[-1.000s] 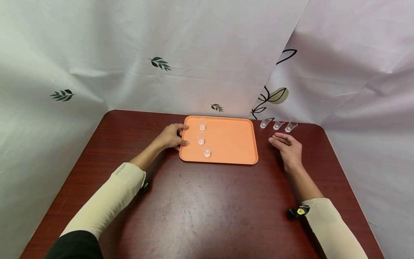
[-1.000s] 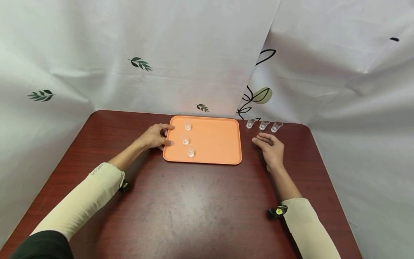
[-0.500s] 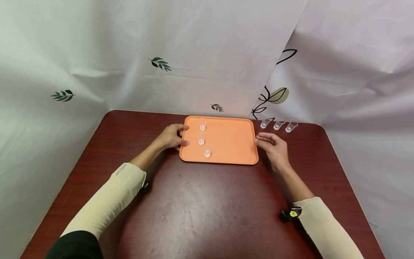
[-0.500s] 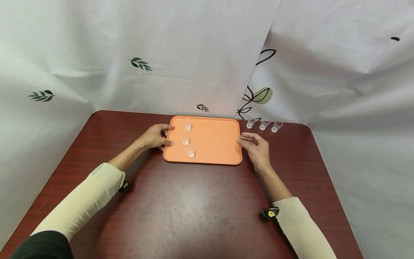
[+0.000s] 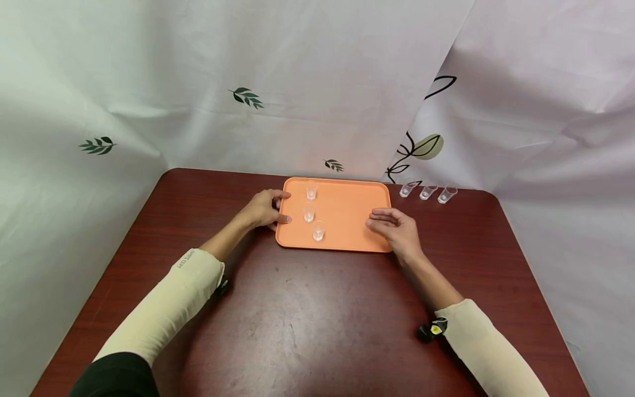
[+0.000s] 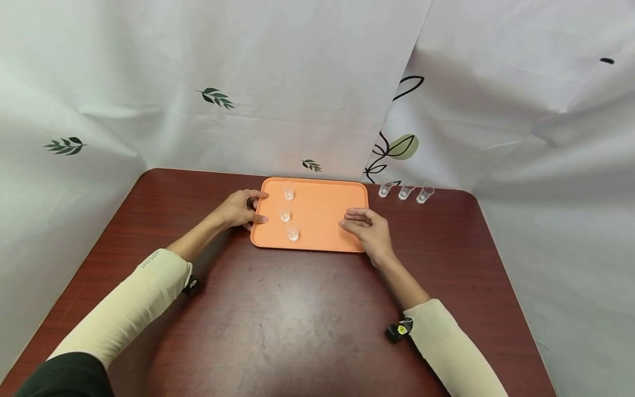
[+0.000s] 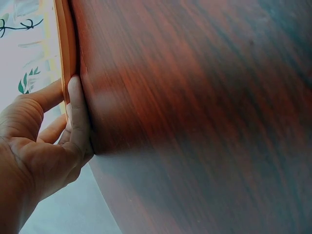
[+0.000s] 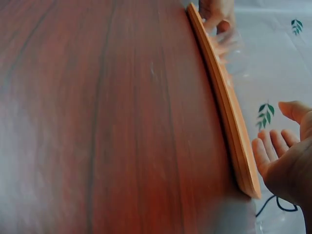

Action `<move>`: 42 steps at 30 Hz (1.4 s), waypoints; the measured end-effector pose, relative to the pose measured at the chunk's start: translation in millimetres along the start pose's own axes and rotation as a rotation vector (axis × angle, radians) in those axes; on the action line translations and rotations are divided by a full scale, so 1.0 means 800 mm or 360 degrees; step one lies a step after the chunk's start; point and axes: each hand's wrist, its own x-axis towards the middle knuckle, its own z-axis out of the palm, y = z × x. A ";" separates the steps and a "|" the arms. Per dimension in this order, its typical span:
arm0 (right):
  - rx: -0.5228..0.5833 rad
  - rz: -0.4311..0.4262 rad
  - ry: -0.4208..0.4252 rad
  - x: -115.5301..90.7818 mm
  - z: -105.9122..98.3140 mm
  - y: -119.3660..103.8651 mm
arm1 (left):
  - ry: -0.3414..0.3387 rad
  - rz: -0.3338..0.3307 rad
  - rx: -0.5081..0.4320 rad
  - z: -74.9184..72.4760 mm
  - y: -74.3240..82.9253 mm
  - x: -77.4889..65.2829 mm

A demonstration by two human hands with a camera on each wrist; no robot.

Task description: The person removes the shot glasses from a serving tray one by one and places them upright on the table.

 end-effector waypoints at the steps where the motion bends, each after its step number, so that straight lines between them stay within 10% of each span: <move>1: 0.0004 0.0005 -0.0016 0.000 0.003 0.001 | 0.0001 -0.0001 -0.0001 0.000 0.000 0.000; 42: -0.0175 0.0000 -0.0465 0.002 0.114 0.006 | 0.0005 -0.0001 0.0007 -0.001 -0.001 0.001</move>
